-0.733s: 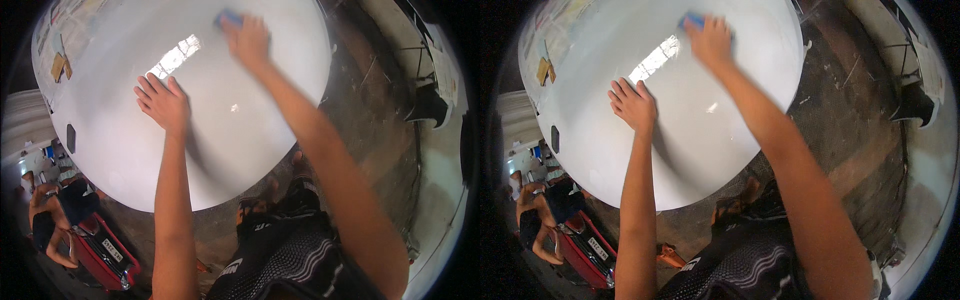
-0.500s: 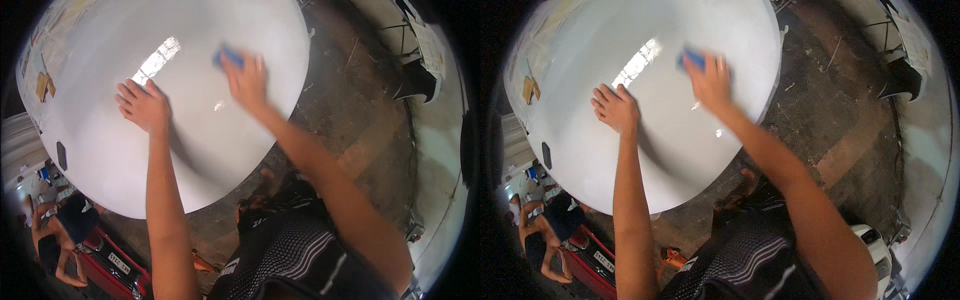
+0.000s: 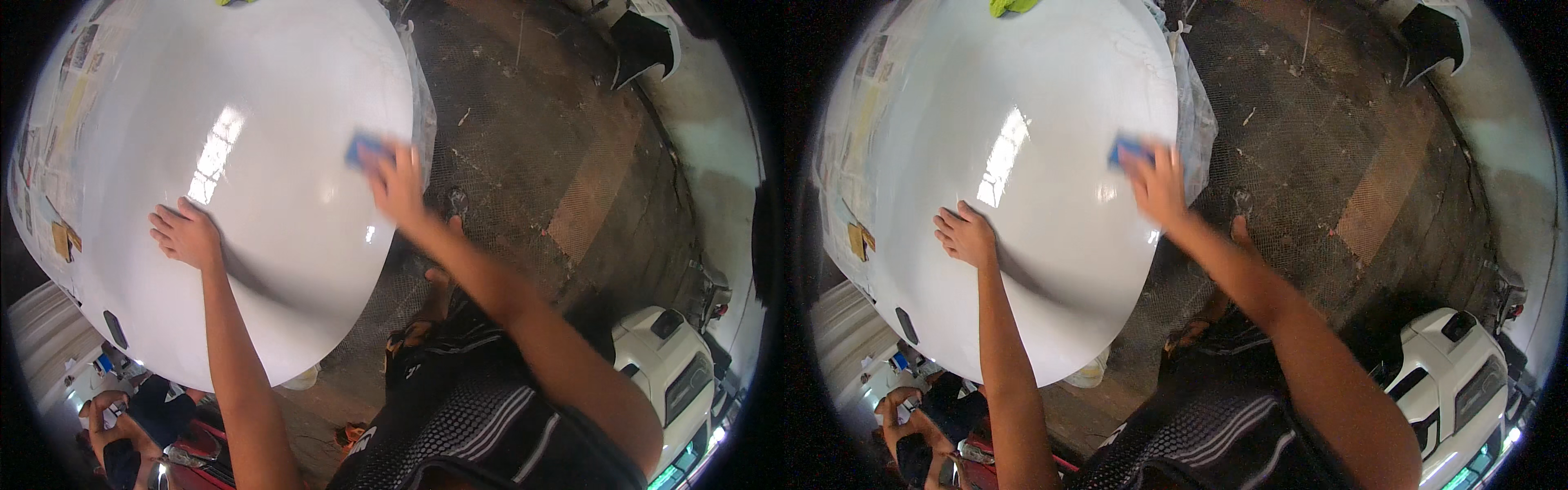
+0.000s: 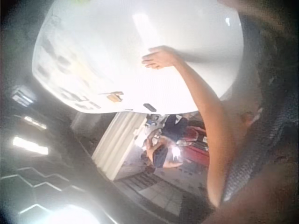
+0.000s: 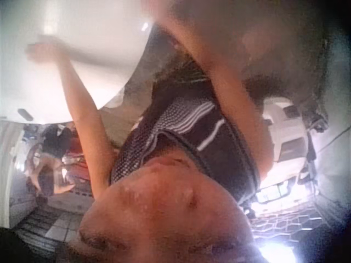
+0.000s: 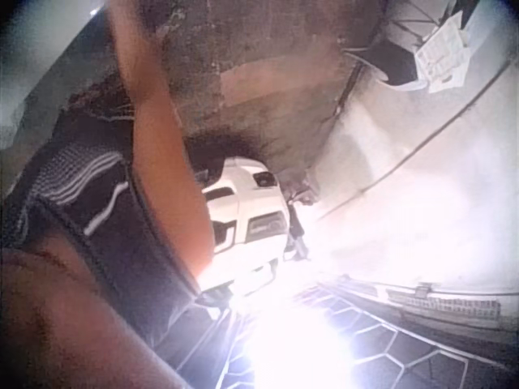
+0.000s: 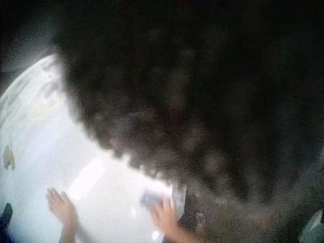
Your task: The person uses a blue sanding block and a yellow cloth to rub and wipe the surface of a large white car hood. The person alternates between sanding and wiping the surface, moving across different areas of the hood.
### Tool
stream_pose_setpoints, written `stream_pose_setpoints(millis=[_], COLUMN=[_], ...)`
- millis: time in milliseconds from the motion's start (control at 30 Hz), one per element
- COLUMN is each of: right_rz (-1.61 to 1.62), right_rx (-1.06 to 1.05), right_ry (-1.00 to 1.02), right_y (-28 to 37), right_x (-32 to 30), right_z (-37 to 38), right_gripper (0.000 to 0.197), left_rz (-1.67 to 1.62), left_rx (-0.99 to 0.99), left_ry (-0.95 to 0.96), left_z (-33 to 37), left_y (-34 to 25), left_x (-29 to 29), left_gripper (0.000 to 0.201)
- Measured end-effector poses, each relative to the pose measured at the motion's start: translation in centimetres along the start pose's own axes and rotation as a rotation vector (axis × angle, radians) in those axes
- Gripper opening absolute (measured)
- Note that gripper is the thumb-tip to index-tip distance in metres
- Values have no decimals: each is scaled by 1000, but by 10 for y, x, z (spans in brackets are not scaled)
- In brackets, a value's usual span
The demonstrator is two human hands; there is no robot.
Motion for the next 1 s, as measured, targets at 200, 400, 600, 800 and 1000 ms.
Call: stream_pose_setpoints(millis=[200,400,600,800,1000], right_rz=[-137,-76,112,-99,-33], right_rx=[-47,-10,-286,-180,-419], right_ry=[65,-91,368,-119,427], right_y=[-11,-9,66,-1,87], right_x=[3,26,55,38,74], right_z=[-4,59,-132,178,-89], right_gripper=[35,33,34,28,45], left_rz=[-19,-18,-16,-33,10], left_rx=[22,19,-14,40,11], left_ry=[-29,7,1,-8,-31], left_z=[2,8,7,3,3], left_y=[7,8,13,-12,3], left_x=[-1,-3,-6,-5,-9], left_gripper=[67,67,66,64,63])
Point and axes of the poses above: each hand's wrist, its own z-axis towards the middle knuckle, its own x-axis out of the palm, y = z × x, the point moved 7 cm from there along z, towards the middle knuckle, and after that the axes turned 10 degrees about z, right-handed, at the moved point
